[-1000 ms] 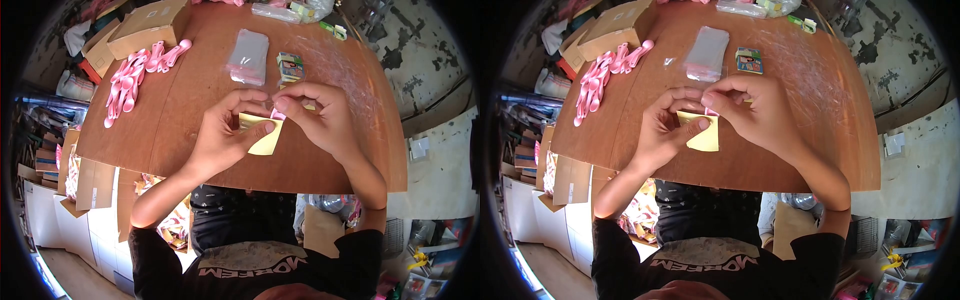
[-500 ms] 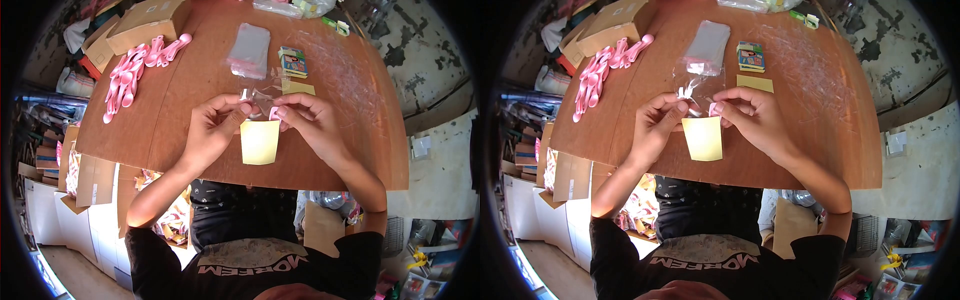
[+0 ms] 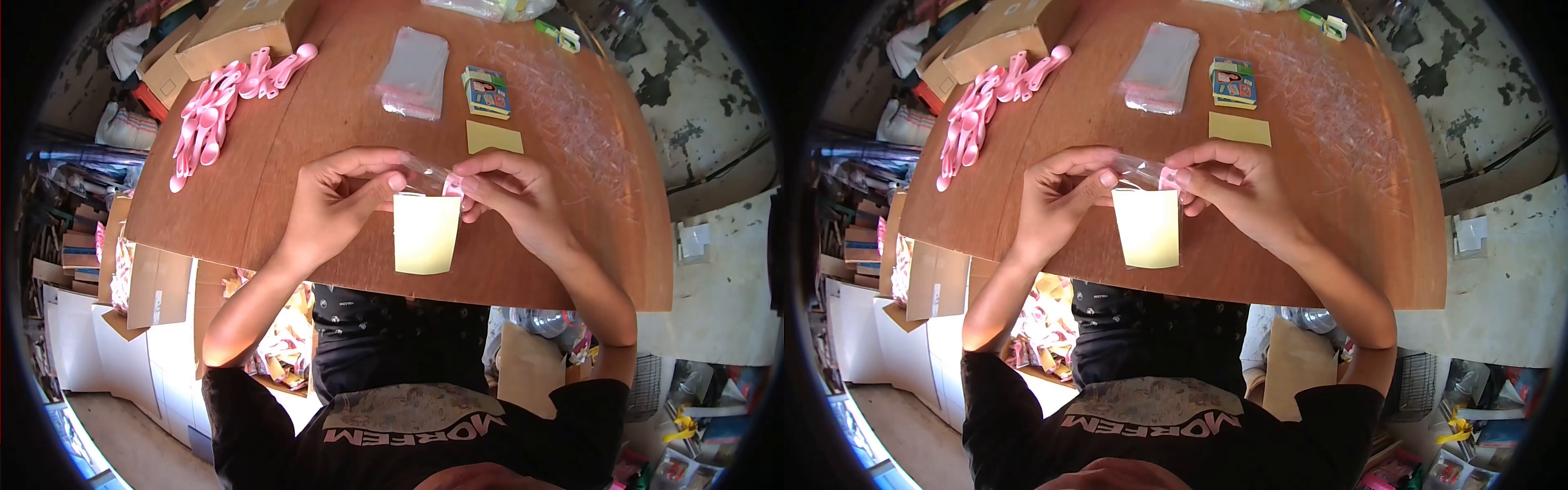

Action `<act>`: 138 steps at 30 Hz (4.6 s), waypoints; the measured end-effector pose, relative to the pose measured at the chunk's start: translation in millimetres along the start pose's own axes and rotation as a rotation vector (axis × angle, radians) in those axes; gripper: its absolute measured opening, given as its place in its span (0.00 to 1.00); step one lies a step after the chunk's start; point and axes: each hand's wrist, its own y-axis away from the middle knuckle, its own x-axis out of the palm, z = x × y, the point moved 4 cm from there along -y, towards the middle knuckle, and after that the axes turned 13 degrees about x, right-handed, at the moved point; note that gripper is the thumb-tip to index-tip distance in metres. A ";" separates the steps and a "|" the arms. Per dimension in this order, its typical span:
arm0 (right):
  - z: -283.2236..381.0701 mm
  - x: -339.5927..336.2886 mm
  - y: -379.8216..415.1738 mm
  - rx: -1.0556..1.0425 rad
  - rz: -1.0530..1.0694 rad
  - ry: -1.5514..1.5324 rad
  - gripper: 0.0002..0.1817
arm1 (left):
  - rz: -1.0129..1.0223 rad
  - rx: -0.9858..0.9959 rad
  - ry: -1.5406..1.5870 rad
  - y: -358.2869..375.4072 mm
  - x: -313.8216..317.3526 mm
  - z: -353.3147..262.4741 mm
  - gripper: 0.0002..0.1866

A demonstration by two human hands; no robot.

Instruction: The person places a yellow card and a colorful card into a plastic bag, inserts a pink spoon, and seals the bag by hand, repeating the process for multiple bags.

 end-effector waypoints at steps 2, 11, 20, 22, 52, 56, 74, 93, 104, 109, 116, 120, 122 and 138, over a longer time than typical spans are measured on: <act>-1.1 -1.9 -0.7 -0.035 0.000 0.017 0.10 | 0.026 -0.002 -0.007 -0.2 -2.5 0.4 0.10; 0.5 -6.6 -5.4 -0.182 0.140 0.103 0.07 | 0.064 0.075 -0.127 2.3 -7.5 4.2 0.07; 8.4 -5.8 -3.6 -0.349 0.161 0.315 0.11 | 0.111 0.089 -0.130 2.5 -5.1 -0.1 0.10; 8.9 -5.3 -2.5 -0.359 0.153 0.340 0.12 | 0.117 0.090 -0.116 2.2 -5.4 -3.0 0.10; -1.3 12.6 2.2 -0.090 0.193 0.162 0.19 | 0.370 -0.084 -0.259 58.2 -10.2 -32.0 0.14; 2.5 -16.3 -18.6 -0.085 0.049 0.280 0.16 | 0.678 -0.161 -0.446 103.6 -40.5 -33.1 0.13; -2.8 -23.9 -171.5 -0.276 -0.430 1.118 0.12 | 1.136 -0.075 -0.140 54.9 -23.1 -64.4 0.24; -0.4 -52.2 -185.8 -0.207 -0.349 0.715 0.10 | 0.251 0.137 -1.166 -129.3 -55.8 52.2 0.16; 1.0 -54.4 -183.5 0.082 -0.290 0.686 0.09 | 0.231 0.265 -1.005 -132.2 -45.9 47.2 0.22; 1.7 -58.6 -179.2 0.100 -0.377 0.563 0.11 | 0.331 0.219 -0.973 -129.6 -38.3 60.6 0.26; 26.6 -76.2 -157.3 -0.226 -0.725 0.695 0.09 | 0.434 0.080 -0.936 -126.5 -36.3 66.0 0.34; 43.6 -55.6 -115.3 -0.419 -0.730 0.759 0.07 | 0.312 0.194 -0.955 -121.0 -31.1 52.2 0.27; 48.2 -33.1 -87.8 -0.590 -0.601 0.866 0.05 | 0.184 -0.245 -0.185 -114.3 -30.9 59.8 0.26; -1.5 -82.6 -70.3 -0.441 -0.664 1.342 0.10 | -0.363 -0.255 0.589 8.3 -1.8 3.5 0.19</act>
